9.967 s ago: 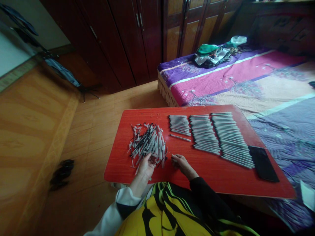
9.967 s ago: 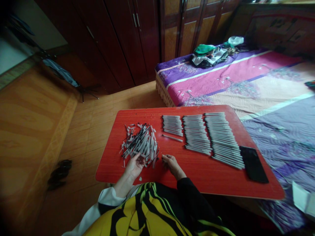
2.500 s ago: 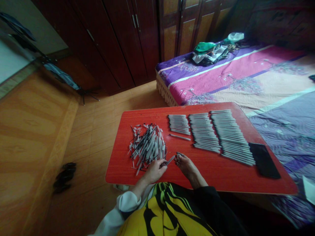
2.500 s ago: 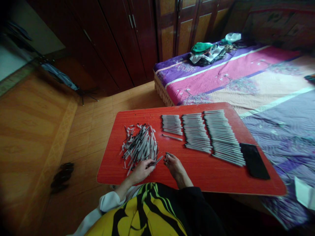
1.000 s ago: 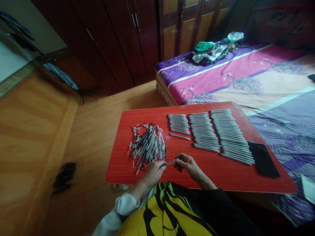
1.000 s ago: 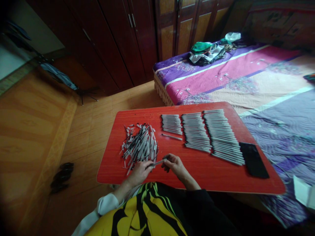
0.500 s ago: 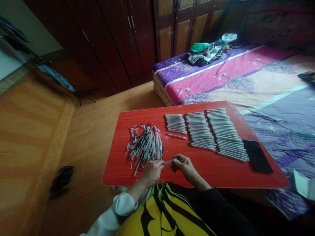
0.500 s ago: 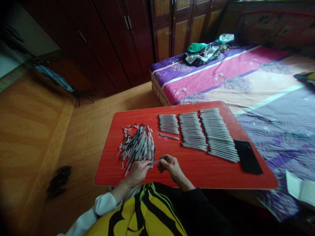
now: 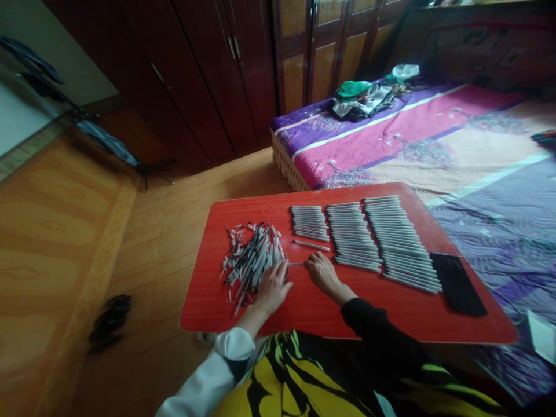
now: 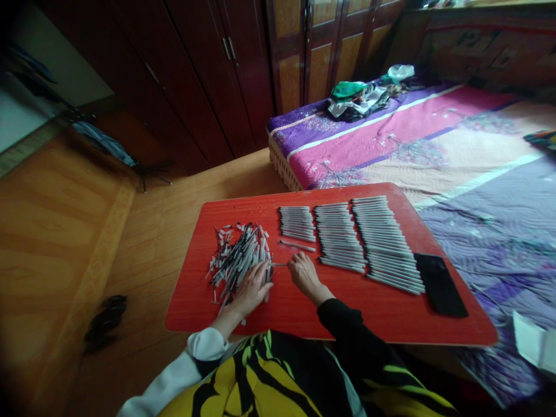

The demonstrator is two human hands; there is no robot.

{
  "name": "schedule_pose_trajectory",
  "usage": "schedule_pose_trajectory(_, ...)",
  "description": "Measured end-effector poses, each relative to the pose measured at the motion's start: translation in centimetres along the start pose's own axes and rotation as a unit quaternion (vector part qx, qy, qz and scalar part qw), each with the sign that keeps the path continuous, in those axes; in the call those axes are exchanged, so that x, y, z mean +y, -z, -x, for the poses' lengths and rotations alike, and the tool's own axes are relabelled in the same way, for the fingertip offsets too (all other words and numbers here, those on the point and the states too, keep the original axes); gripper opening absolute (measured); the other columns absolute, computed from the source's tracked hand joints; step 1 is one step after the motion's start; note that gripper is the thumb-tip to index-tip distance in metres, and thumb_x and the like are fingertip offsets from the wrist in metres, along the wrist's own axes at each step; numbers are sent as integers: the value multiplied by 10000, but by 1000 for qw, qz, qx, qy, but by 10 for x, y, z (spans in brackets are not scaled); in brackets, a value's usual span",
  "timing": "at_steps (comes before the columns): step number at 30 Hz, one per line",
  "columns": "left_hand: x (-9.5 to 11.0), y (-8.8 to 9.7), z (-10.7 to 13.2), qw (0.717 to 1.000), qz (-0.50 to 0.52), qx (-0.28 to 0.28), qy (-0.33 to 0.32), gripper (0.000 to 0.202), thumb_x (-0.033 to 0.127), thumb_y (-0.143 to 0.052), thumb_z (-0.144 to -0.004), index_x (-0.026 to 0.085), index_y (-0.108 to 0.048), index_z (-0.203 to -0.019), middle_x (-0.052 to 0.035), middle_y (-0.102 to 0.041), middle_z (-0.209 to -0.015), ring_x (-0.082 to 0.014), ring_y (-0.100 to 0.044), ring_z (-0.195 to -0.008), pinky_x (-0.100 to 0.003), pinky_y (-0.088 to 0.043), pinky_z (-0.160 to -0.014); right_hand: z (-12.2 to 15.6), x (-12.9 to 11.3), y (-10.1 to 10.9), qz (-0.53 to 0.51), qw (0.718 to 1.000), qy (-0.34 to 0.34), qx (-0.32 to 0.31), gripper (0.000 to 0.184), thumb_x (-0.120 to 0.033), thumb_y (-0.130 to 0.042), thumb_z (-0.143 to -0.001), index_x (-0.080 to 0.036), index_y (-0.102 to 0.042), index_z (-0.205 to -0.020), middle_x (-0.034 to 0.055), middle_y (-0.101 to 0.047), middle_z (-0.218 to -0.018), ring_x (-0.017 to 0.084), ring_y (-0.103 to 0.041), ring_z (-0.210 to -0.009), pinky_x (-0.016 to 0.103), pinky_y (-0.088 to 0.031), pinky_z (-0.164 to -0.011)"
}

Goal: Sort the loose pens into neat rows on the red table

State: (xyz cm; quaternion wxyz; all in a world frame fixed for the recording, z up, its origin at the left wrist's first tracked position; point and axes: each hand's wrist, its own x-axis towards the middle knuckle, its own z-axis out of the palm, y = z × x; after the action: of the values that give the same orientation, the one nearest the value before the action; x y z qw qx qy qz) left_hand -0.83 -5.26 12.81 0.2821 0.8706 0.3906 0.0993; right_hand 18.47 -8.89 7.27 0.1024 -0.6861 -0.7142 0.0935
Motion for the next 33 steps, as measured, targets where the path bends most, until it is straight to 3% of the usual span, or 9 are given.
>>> schedule_pose_trajectory(5, -15, -13, 25, 997, 46, 9, 62, 477, 180, -477, -809, 157, -424, -1283, -108, -503, -1258, -208, -449, -1182, -356, -346, -1023, -25, 40, -24, 55, 997, -46, 19, 251, -139, -424, -840, -136, -672, -803, 166, -558, -1029, 274, -409, -986, 347, -313, -758)
schedule_pose_trajectory(15, -33, -29, 55, 983, 55, 4, 173, 441, 207, -445, -819, 179, -470, -1258, -90, -559, -1206, -196, -520, -1110, -336, -395, -973, -54, 72, -37, 60, 996, -62, 17, 264, -86, -396, -818, -121, -658, -836, 158, -573, -914, 268, -445, -920, 357, -307, -794)
schedule_pose_trajectory(27, -61, -28, 29, 966, -36, 61, 249, 344, 186, -450, -828, 157, -536, -1160, -98, -605, -1100, -182, -563, -1008, -274, -415, -870, -58, 75, -34, 85, 990, -102, 48, 253, -59, -396, -793, -112, -643, -805, 183, -566, -911, 293, -455, -914, 375, -309, -784)
schedule_pose_trajectory(33, -80, -24, 10, 946, -85, 89, 298, 260, 180, -483, -827, 149, -582, -1065, -103, -627, -1026, -179, -576, -959, -265, -405, -832, -43, 50, -30, 42, 989, -115, 86, 233, -132, -418, -821, -138, -650, -790, 140, -586, -860, 261, -478, -895, 341, -335, -765)
